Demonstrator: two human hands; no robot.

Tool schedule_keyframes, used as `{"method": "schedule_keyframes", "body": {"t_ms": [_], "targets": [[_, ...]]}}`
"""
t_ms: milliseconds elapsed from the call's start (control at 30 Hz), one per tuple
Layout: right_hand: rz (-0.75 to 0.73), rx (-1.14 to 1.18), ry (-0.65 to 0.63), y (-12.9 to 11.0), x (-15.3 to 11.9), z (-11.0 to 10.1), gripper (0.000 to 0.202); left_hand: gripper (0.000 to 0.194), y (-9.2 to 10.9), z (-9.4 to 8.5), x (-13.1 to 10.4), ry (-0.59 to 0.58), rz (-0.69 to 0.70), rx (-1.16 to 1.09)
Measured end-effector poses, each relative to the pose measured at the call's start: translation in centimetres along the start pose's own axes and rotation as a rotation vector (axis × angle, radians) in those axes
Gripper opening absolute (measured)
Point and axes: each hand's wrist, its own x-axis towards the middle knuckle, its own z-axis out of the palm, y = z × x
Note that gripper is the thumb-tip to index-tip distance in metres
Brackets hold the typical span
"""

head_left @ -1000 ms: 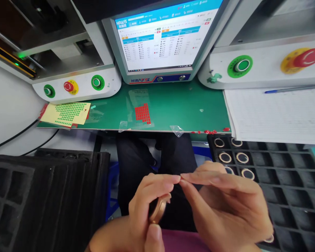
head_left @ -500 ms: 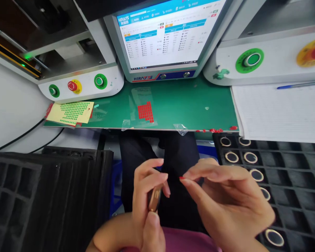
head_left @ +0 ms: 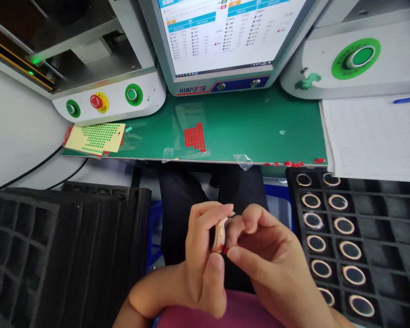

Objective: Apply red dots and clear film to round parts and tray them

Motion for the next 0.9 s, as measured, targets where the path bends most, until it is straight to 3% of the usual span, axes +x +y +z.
{"method": "schedule_keyframes", "body": {"t_ms": [267, 600, 900], "targets": [[0.043, 0.113, 0.005, 0.4, 0.2, 0.4, 0.031, 0.046, 0.1, 0.0, 0.7, -0.032, 0.028, 0.020], [0.037, 0.117, 0.028, 0.2, 0.3, 0.6, 0.030, 0.045, 0.6, -0.3, 1.2, -0.077, 0.009, 0.085], [-0.004, 0.078, 0.078, 0.2, 0.1, 0.6, 0.030, 0.046, 0.5, -0.6, 2.0, -0.124, 0.092, 0.210]]}}
